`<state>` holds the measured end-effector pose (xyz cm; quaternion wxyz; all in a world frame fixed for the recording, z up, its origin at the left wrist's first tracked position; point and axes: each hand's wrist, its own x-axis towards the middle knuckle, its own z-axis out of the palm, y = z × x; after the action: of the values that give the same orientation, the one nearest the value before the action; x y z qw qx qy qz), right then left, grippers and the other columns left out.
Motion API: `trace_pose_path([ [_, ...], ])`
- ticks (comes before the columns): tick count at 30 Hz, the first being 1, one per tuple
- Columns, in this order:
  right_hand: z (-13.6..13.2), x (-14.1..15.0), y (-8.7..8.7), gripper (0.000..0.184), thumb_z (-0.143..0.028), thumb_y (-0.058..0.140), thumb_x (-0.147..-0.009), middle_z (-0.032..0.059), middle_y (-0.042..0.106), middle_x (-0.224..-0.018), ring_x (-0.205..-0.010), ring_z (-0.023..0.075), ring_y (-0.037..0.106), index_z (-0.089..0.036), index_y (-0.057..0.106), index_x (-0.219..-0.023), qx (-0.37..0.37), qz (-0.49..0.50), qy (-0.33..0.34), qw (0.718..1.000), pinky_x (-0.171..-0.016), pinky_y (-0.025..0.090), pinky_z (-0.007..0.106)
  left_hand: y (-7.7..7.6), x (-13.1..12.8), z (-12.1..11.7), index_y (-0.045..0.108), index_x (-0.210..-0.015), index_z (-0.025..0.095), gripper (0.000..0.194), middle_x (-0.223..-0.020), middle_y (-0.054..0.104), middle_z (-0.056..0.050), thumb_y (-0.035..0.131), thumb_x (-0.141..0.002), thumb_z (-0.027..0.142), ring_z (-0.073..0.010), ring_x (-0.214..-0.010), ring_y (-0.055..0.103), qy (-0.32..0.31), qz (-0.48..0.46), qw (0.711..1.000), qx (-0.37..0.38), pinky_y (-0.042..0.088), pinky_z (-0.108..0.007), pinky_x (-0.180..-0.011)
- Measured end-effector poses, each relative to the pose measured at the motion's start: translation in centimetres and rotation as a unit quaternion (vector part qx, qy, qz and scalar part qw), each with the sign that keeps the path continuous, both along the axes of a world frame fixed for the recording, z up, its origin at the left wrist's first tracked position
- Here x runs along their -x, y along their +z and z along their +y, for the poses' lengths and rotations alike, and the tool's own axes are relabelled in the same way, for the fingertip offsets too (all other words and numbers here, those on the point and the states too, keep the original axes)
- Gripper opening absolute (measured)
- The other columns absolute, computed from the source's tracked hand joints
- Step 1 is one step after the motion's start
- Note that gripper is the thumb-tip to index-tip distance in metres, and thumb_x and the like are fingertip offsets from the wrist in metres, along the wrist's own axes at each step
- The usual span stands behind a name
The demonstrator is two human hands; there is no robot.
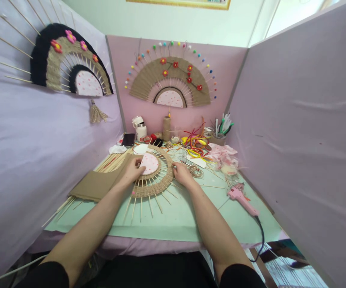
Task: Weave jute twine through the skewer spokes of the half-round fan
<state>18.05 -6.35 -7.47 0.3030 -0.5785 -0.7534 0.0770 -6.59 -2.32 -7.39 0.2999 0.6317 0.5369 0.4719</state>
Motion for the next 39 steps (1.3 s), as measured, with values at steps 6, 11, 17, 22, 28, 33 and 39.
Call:
trace_pose_path([
  [6, 0.0, -0.2, -0.1, 0.029, -0.016, 0.047, -0.080, 0.0123, 0.064, -0.107, -0.101, 0.0223, 0.057, -0.015, 0.060, -0.107, -0.005, 0.001, -0.008, 1.000, -0.089, 0.040, 0.034, 1.0, -0.9, -0.4, 0.054, -0.099, 0.017, 0.041, -0.114, 0.059, -0.012, 0.067, -0.061, 0.018, -0.0219, -0.107, 0.056, -0.040, -0.138, 0.989, 0.025, 0.043, -0.038, -0.091],
  [11, 0.0, -0.2, 0.0, 0.026, -0.019, 0.047, -0.082, 0.0106, 0.063, -0.104, -0.102, 0.0211, 0.055, -0.016, 0.060, -0.105, -0.010, -0.001, -0.004, 1.000, -0.091, 0.039, 0.033, 1.4, -1.7, -1.3, 0.048, -0.108, 0.019, 0.053, -0.112, 0.060, -0.012, 0.071, -0.060, 0.016, -0.0218, -0.097, 0.061, -0.068, -0.255, 0.959, 0.103, 0.049, -0.037, -0.083],
  [17, 0.0, -0.4, 0.2, 0.028, -0.022, 0.045, -0.084, 0.0106, 0.063, -0.108, -0.100, 0.0210, 0.056, -0.017, 0.058, -0.108, -0.008, 0.024, 0.002, 1.000, -0.088, 0.040, 0.033, 2.8, -1.1, -1.8, 0.048, -0.112, 0.019, 0.055, -0.087, 0.066, -0.007, 0.069, -0.061, 0.017, -0.0202, -0.072, 0.065, -0.068, -0.271, 0.946, 0.163, 0.052, -0.037, -0.070],
  [22, 0.1, -1.5, 0.8, 0.031, -0.023, 0.037, -0.087, 0.0123, 0.063, -0.109, -0.100, 0.0219, 0.057, -0.016, 0.058, -0.109, -0.010, 0.037, -0.085, 0.996, -0.085, 0.040, 0.032, 5.1, 2.2, -0.8, 0.060, -0.099, 0.016, 0.041, -0.083, 0.067, -0.004, 0.066, -0.058, 0.018, -0.0207, -0.078, 0.063, 0.027, -0.175, 0.981, 0.076, 0.048, -0.034, -0.077],
  [28, -0.1, -3.0, 1.4, 0.033, -0.019, 0.042, -0.079, 0.0138, 0.065, -0.104, -0.100, 0.0261, 0.056, -0.015, 0.061, -0.106, 0.030, 0.019, -0.233, 0.972, -0.085, 0.038, 0.035, 4.9, 4.8, 1.0, 0.064, -0.095, 0.014, 0.042, -0.084, 0.067, -0.003, 0.064, -0.054, 0.026, -0.0187, -0.078, 0.061, 0.043, -0.259, 0.964, 0.048, 0.046, -0.030, -0.076],
  [33, -0.2, -2.8, 2.3, 0.032, -0.026, 0.041, -0.078, 0.0115, 0.064, -0.108, -0.104, 0.0245, 0.054, -0.016, 0.063, -0.100, -0.079, 0.263, -0.163, 0.948, -0.092, 0.037, 0.038, 4.0, 4.3, 1.6, 0.064, -0.100, 0.013, 0.048, -0.092, 0.067, -0.004, 0.066, -0.054, 0.030, -0.0207, -0.084, 0.061, -0.039, -0.284, 0.957, 0.037, 0.046, -0.032, -0.078],
  [39, -1.0, -1.4, 4.1, 0.030, -0.036, 0.048, -0.076, 0.0058, 0.067, -0.104, -0.106, 0.0215, 0.056, -0.022, 0.063, -0.098, 0.095, 0.557, 0.119, 0.816, -0.092, 0.040, 0.037, 4.0, 3.7, 1.1, 0.061, -0.107, 0.013, 0.053, -0.099, 0.065, -0.005, 0.067, -0.056, 0.028, -0.0206, -0.086, 0.061, -0.085, -0.288, 0.952, 0.054, 0.045, -0.032, -0.079],
])
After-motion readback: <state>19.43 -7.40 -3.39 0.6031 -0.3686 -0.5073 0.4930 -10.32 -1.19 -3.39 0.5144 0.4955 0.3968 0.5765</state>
